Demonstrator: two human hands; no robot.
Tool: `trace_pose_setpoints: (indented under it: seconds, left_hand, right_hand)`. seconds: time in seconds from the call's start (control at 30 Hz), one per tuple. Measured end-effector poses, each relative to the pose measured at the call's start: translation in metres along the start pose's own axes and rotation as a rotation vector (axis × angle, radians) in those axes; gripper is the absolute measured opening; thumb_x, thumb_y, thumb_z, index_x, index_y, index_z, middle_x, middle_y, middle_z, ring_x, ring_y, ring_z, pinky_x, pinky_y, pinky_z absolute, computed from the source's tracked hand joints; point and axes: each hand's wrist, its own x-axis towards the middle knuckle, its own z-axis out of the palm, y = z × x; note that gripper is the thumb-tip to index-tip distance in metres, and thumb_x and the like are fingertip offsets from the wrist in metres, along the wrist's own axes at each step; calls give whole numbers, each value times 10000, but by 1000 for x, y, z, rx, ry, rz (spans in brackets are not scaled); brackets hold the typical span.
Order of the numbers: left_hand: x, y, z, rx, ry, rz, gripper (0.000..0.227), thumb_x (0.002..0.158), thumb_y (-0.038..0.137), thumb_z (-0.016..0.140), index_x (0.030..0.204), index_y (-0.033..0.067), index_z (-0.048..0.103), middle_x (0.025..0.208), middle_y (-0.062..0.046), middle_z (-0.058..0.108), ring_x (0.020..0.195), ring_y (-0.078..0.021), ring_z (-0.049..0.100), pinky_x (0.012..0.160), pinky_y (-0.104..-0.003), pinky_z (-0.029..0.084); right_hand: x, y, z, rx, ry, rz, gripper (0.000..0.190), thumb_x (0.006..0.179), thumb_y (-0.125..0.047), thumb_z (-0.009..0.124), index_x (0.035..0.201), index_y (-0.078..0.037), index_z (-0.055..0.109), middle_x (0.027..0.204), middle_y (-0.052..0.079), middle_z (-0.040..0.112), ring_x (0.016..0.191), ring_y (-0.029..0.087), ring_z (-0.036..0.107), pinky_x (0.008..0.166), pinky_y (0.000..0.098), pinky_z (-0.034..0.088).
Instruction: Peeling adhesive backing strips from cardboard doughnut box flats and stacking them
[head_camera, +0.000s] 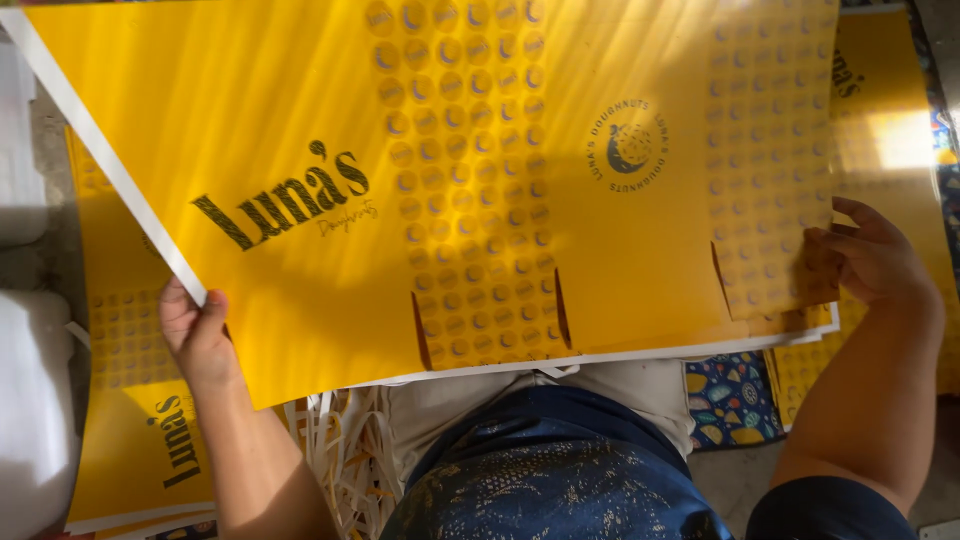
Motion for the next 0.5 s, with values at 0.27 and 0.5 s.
trace_pose_setpoints:
  seconds: [0.27,0.5]
  left_hand:
    - [21,12,12,32,-124,-25,494,974,174,719,1429,98,542,1422,-127,615,1318,-226,603,1233,-380,491]
    - [41,-16,-6,144,-122,-89,488,997,-4,629,1458,118,525,1445,-89,609,1310,-163,588,1162,-281,483]
  right_hand:
    - [-27,-19,26,7,-22,13,610,1007,-69,600,1591,-171,457,917,-10,610,730,56,600,460,226,377]
    - [-17,-1,16,59,-25,-20,496,991,-66,638,1453,-172,488,806,-47,548,731,64,634,494,232,438]
